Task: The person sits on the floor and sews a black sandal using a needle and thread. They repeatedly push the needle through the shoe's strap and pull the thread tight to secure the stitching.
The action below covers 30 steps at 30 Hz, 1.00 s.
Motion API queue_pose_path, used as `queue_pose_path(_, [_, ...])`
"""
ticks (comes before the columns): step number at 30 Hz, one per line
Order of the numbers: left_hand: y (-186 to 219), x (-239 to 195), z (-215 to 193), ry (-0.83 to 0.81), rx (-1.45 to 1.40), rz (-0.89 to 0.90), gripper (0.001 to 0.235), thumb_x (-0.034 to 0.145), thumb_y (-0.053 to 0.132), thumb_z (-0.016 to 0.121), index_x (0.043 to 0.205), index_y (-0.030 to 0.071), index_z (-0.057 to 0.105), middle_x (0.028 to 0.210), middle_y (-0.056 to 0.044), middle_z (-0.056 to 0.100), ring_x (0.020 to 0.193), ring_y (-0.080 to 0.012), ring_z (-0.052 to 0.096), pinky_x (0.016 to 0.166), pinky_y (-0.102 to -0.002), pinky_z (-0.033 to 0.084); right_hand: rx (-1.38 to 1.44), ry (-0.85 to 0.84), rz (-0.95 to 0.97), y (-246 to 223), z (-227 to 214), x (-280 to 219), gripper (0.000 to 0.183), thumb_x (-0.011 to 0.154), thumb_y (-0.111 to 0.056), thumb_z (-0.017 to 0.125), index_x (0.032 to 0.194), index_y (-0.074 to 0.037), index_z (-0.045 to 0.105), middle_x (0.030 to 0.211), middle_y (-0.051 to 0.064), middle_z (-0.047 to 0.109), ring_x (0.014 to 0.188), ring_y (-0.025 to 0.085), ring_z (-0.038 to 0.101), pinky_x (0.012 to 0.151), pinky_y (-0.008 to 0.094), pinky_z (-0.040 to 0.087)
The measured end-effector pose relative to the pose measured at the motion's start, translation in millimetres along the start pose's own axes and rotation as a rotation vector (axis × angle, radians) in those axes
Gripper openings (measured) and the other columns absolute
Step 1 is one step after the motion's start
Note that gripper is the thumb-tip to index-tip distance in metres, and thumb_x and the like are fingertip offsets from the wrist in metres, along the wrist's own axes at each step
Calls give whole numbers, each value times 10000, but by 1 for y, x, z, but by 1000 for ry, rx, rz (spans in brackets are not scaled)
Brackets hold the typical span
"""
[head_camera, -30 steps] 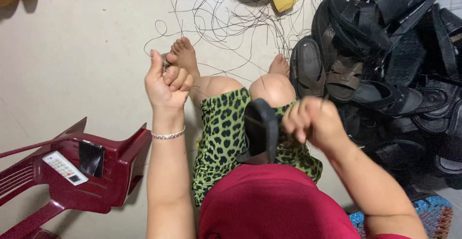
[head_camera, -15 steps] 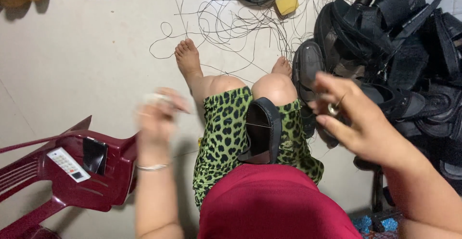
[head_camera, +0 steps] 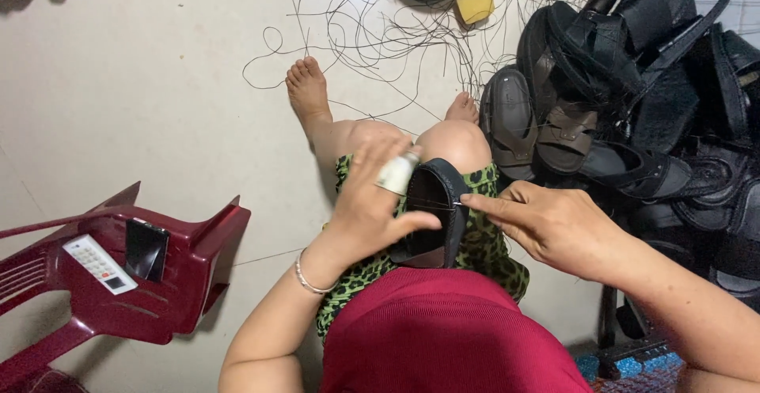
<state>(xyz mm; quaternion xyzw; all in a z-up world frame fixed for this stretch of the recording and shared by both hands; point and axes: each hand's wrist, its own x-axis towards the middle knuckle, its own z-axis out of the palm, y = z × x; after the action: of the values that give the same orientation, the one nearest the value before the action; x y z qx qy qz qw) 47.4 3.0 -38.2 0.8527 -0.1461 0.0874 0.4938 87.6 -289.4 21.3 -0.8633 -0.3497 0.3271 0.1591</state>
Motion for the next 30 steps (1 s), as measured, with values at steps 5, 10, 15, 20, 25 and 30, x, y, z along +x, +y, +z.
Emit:
queue_pose_path(5, [-4,-12,26,-301,84,-2,874,836,548,777,1378,-72,486,1373,-288,595,1303,-440,571,1230,-614,258,-67,-6,-25,0,-5,1,519,966,-328,595,1472,-431,536,862,-23,577,673,202,644,479,395,509])
queue_pose_path(10, [-1,-11,34,-213,103,15,844,831,531,803,1346,-73,519,1303,-257,653,1231,-405,638,1212,-613,282,-354,-38,55,-23,-21,4,532,930,-315,591,1447,-427,538,766,4,550,476,260,651,320,448,460])
queue_pose_path(15, [-7,-15,39,-166,92,33,848,832,525,816,1351,-80,526,1343,-230,649,1231,-396,649,1203,-619,297,-397,-40,-15,-26,-28,16,517,913,-272,601,1420,-363,570,720,20,564,409,277,650,304,453,445])
queue_pose_path(20, [-10,-16,49,-93,47,73,811,791,459,803,1336,-96,577,1278,-267,639,1199,-419,627,1168,-630,276,-377,99,-110,-38,-25,40,76,969,-242,541,992,-223,611,687,-25,566,418,202,629,392,295,482])
queue_pose_path(25, [3,-18,44,91,170,174,641,853,453,761,1210,-60,616,1114,-227,605,1027,-409,596,957,-593,407,-281,197,-164,-34,-16,40,117,983,-258,564,911,-173,529,628,-26,482,407,236,589,384,292,457])
queue_pose_path(30, [12,-33,47,227,329,418,240,935,188,760,819,15,643,856,-122,536,728,-320,541,640,-461,462,-274,329,-183,-23,-3,27,207,953,-291,613,822,-176,501,598,-18,462,471,252,574,421,326,460])
